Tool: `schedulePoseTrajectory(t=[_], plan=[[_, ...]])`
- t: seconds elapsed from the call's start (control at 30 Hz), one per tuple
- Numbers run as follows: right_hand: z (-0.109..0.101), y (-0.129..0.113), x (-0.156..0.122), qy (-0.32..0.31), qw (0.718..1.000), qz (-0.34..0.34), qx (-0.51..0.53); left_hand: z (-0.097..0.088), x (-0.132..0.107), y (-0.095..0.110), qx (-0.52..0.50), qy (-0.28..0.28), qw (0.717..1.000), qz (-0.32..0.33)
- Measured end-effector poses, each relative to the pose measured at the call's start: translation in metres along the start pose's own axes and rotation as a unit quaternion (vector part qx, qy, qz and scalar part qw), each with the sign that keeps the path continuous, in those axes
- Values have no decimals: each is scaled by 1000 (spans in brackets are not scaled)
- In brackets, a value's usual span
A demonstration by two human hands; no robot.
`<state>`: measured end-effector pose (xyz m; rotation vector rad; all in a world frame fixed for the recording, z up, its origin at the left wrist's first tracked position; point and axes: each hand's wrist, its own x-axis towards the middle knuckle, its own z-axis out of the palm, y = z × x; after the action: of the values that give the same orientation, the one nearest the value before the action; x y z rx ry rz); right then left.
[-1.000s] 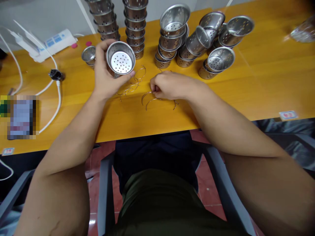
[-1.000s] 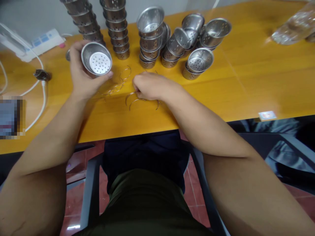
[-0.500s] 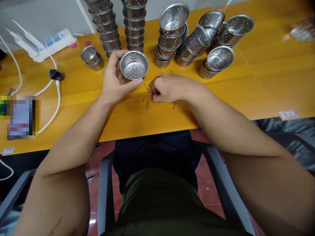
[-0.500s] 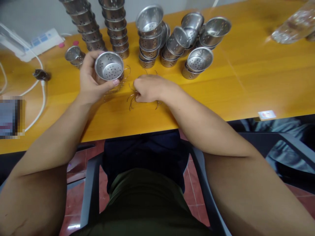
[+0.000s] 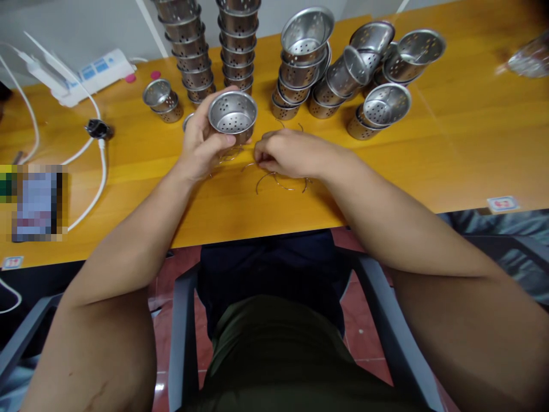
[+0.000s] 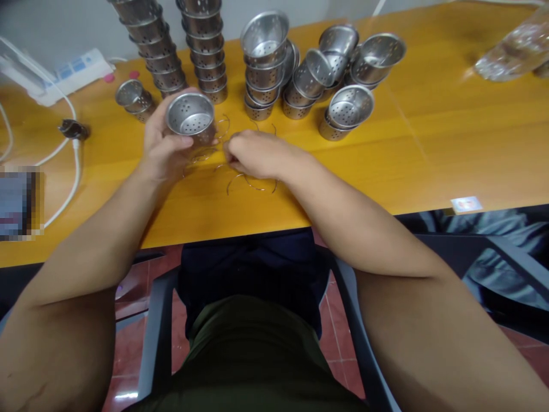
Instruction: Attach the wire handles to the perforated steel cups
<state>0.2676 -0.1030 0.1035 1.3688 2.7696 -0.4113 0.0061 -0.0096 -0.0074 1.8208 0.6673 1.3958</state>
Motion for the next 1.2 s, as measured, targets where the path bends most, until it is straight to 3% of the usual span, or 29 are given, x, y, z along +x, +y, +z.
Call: schedulePoseTrajectory(t=[0.07,0.13,0.3,0.4,0.67,0.73,0.83,0.93,1.07,1.2], plan=[[-1,-8,-1,0,1000,19,-15,-1,-7,1,-90,-20,995,-28],[-1,-14,-2,1,999,32,-31,-3,-9,-4,-116,-30,992,-47],[-6,-20,-6,-25,996,59,-68,-11,3,-56,-92,-53,993,54],[-14,-21,-11,-48,993,72,-85,-12,7,-74,-67,-42,995,61],[-23,-33,-9,-94,984,51,-141,-12,-3,-25,-39,-45,998,-24],[-22,-33,-7,-95,984,39,-149,-12,-3,-22,-36,-46,997,-42],[-17,-25,-5,-91,984,29,-150,-12,-1,-23,-35,-58,998,-17],[-12,-5,-4,-48,994,21,-96,-9,-1,-26,-28,-68,997,15],[-10,30,-5,61,994,-11,92,-3,-3,-25,-62,-43,995,60],[-12,47,-6,186,954,-19,235,3,2,-16,-42,-11,999,-21]])
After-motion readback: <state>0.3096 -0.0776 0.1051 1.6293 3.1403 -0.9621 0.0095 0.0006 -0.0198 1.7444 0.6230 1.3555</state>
